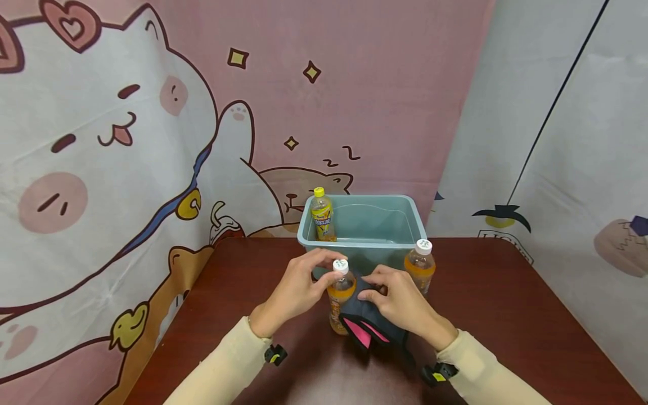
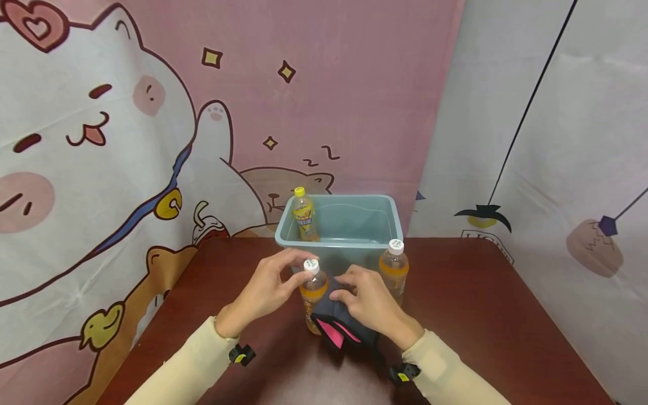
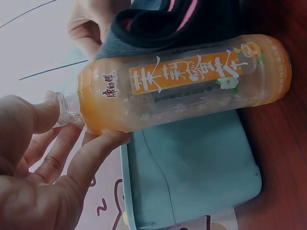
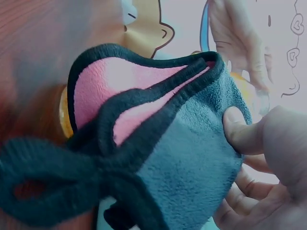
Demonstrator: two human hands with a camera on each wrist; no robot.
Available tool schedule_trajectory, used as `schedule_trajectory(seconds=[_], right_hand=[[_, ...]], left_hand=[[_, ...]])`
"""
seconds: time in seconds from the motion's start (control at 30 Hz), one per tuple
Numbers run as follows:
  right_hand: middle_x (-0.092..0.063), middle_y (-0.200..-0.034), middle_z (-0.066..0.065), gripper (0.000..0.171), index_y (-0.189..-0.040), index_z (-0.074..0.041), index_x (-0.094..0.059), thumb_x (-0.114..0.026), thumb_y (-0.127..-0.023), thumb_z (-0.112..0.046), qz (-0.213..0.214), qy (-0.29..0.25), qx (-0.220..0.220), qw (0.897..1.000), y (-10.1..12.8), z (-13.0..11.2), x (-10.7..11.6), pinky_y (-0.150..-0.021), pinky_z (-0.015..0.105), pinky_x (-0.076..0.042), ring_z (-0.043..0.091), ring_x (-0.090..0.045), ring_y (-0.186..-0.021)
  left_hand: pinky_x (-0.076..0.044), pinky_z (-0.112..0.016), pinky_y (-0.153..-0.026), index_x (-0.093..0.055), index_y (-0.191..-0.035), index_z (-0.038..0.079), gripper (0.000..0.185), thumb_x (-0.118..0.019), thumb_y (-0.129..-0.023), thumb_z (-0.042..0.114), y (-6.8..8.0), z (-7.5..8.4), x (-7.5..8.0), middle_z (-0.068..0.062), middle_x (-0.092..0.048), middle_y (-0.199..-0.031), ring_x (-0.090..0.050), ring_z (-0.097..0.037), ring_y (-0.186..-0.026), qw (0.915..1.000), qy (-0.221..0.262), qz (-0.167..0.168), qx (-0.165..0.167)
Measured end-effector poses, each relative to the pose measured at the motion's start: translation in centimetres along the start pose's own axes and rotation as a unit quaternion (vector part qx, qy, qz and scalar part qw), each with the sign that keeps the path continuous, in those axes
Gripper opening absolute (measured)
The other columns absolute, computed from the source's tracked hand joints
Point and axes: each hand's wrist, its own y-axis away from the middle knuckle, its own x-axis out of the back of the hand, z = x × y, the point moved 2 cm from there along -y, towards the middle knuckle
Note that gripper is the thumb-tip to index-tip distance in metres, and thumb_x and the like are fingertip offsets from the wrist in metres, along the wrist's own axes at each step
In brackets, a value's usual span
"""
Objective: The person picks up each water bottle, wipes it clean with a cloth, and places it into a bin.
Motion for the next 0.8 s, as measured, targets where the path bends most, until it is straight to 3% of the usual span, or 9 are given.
schedule_trajectory(seconds=[0.37, 0.8], right_hand=[[-0.073, -0.095, -0.008, 0.026, -0.122, -0.008, -0.092, -0.096, -0.098, -0.016, 0.08, 0.006, 0.036, 0.996, -1.1, -1.9, 1.0, -0.062, 0.023, -0.052, 0.0, -0.057, -0.073], [-0.072, -0.091, -0.008, 0.021, -0.118, -0.011, -0.093, -0.096, -0.099, -0.021, 0.089, 0.015, 0.02, 0.996, -1.5, -2.9, 0.9, -0.064, 0.023, -0.051, 0.0, -0.057, -0.074]], left_hand=[[-0.07, -0.038, -0.105, -0.079, -0.14, 0.017, 0.033, -0.086, -0.107, 0.018, -0.1, 0.5, -0.1, -0.001, -0.082, -0.133, -0.082, -0.017, -0.118, 0.9999, -0.005, 0.005, -0.01], [-0.07, -0.039, -0.107, -0.077, -0.145, 0.017, 0.038, -0.085, -0.108, 0.019, 0.0, 0.5, 0.2, -0.001, -0.082, -0.137, -0.08, -0.017, -0.124, 0.9998, -0.013, -0.011, -0.004]])
